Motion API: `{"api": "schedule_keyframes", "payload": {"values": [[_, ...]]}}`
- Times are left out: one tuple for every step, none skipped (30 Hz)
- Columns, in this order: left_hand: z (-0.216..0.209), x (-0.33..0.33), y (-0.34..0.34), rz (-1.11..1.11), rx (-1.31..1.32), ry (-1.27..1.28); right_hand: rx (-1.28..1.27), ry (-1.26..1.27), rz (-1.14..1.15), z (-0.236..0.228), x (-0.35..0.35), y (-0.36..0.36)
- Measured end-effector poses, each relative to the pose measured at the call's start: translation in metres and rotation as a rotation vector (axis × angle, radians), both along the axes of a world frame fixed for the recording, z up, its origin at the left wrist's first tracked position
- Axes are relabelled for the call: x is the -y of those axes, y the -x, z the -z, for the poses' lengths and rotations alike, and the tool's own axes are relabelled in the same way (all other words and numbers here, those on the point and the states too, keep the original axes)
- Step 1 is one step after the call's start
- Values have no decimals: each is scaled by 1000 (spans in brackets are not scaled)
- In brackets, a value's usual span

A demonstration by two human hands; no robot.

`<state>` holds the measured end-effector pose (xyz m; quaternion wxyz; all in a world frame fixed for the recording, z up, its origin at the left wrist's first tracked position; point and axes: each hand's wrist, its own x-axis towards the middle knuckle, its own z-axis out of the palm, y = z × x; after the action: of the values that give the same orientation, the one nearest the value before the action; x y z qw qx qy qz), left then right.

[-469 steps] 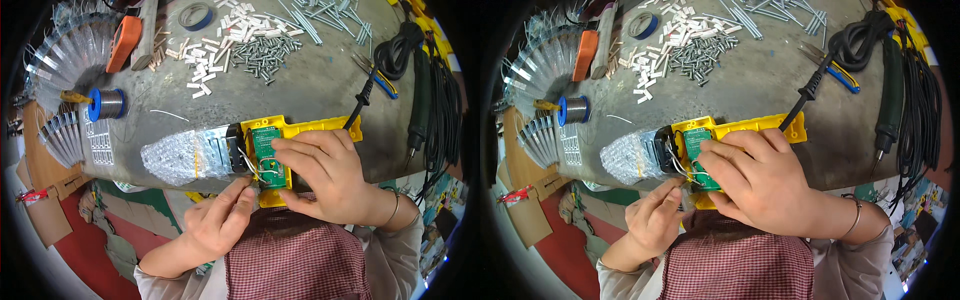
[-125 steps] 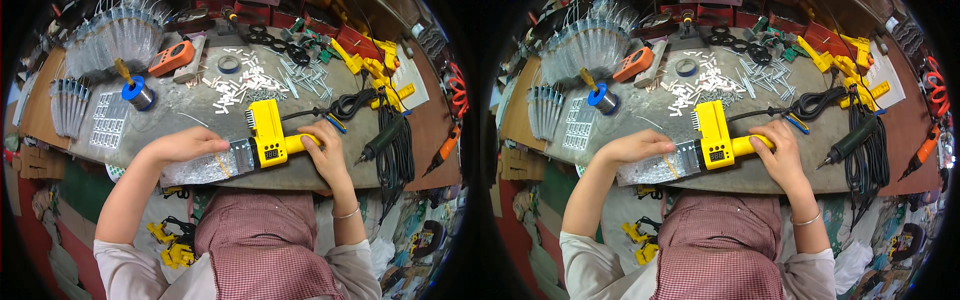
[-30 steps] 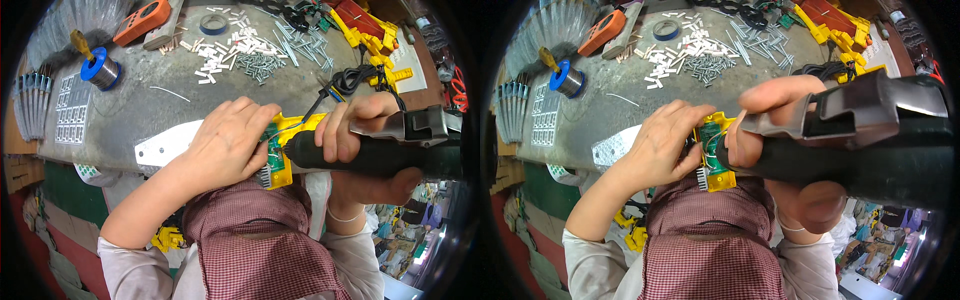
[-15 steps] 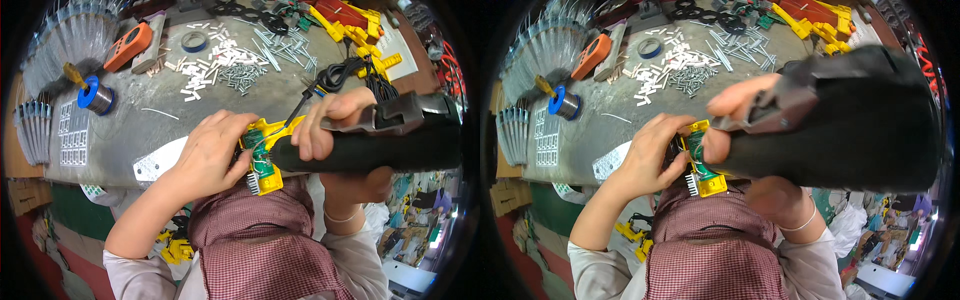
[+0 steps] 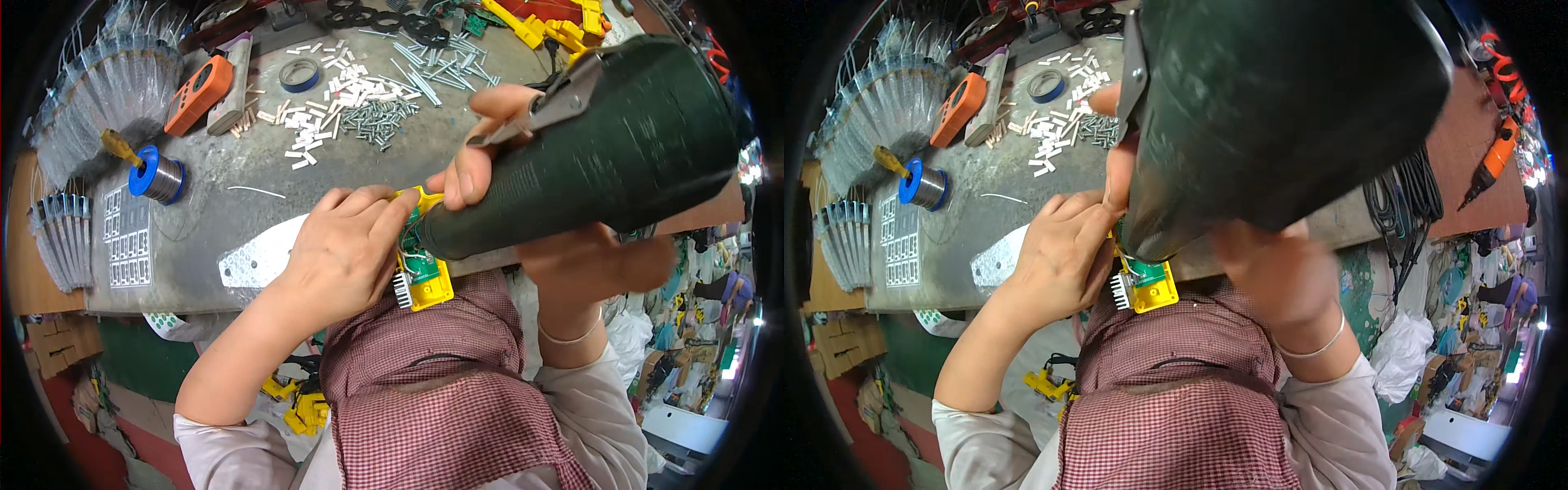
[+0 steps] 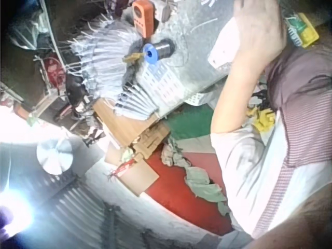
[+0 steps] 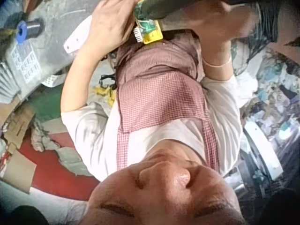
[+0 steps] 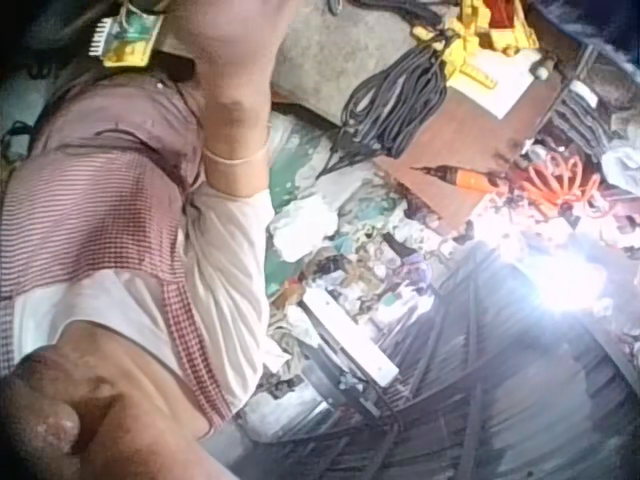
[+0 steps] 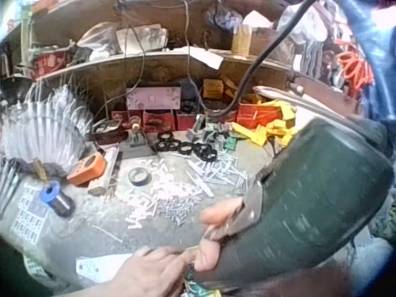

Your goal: Assembling an electronic device inside a yellow housing, including soldering wires to a PCB and using power tools.

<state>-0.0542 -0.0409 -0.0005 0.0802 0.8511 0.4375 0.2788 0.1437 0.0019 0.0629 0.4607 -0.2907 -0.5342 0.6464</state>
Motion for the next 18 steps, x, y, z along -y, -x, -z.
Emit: {"api": "schedule_keyframes", "payload": {"values": [[0,0,-1,-1,1,1,-185,12,-82,2,-2,-3],[0,1,-3,-3,13,-8,-371,23,-164,4,-6,-7],[0,1,-4,-7,26,-18,-433,-30,-390,5,-16,-8],[0,2,-4,-8,27,-19,-431,-30,-391,4,-15,-12],[1,3,-5,-18,4,-28,-432,39,-306,3,-12,-16],[3,4,-4,-33,-21,-35,-434,110,-226,3,-10,-16],[5,5,-4,-40,-20,-35,-433,112,-233,2,-6,-15],[7,5,-4,-43,-25,-46,-375,99,-200,1,-2,-12],[8,6,-4,-43,-29,-59,-316,85,-164,-1,3,-10],[8,6,-4,-48,-27,-60,-256,70,-130,-3,8,-7],[8,7,-4,-45,-37,-49,-197,55,-95,-5,13,-3],[8,6,-4,-41,-47,-38,-138,40,-61,-7,16,1],[8,6,-4,-47,-43,-38,-78,25,-26,-7,18,5],[8,4,-5,-43,-32,-49,-17,10,8,-8,18,9],[8,5,-5,-40,-19,-58,39,-75,-17,-4,15,13],[8,6,-6,-47,-13,-56,96,-160,-42,-1,13,17],[7,6,-7,-57,-11,-51,102,-158,-50,0,13,18],[6,6,-7,-68,-10,-45,105,-191,-52,0,12,19]]}}
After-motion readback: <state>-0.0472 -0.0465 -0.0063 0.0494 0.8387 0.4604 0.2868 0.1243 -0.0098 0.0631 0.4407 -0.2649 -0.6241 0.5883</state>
